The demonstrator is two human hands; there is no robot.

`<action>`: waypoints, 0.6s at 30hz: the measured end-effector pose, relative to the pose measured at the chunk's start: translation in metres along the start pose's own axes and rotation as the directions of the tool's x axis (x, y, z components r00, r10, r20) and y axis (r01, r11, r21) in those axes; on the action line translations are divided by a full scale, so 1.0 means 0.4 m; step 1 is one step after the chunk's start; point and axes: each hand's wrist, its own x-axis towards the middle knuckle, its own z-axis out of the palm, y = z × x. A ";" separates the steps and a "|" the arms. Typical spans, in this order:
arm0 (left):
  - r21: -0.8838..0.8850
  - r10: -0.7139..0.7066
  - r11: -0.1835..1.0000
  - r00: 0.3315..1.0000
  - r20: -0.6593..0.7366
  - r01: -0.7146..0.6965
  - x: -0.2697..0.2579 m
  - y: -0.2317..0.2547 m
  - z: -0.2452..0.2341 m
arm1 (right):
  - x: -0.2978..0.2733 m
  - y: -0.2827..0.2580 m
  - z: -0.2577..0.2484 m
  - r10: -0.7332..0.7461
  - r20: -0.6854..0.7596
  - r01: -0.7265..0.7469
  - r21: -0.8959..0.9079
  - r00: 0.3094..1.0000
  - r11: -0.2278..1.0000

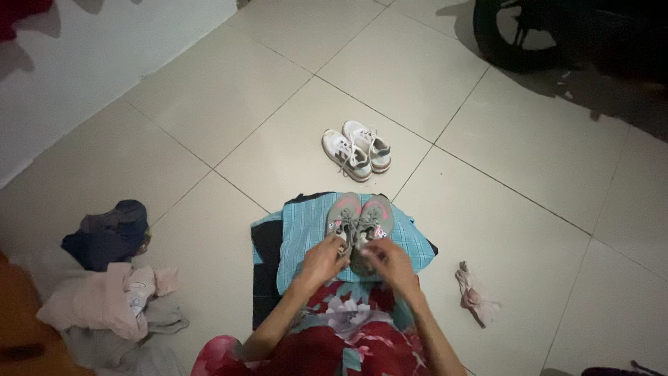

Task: The person unlaces a pair of white sneakers and a pair of gray sneakers, then relaces each shoe. They remove the laces, thread them back through the eyelets, and tie the laces on both pairs.

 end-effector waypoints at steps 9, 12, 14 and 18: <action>-0.060 0.011 0.998 0.992 -0.129 -0.018 0.131 -0.016 0.034 | 0.182 0.198 0.018 0.217 0.070 -0.215 -0.047 0.974 0.976; 0.069 0.053 0.997 0.976 -0.213 -0.040 0.157 -0.015 0.068 | 0.185 0.250 0.083 0.214 0.056 -0.212 -0.037 0.975 0.977; 0.114 0.058 0.993 0.968 -0.246 -0.031 0.177 -0.011 0.081 | 0.202 0.287 0.103 0.244 0.063 -0.245 0.020 0.968 0.969; 0.144 0.040 0.990 0.973 -0.229 -0.007 0.196 -0.018 0.104 | 0.214 0.355 0.141 0.278 0.172 -0.325 0.420 0.945 0.847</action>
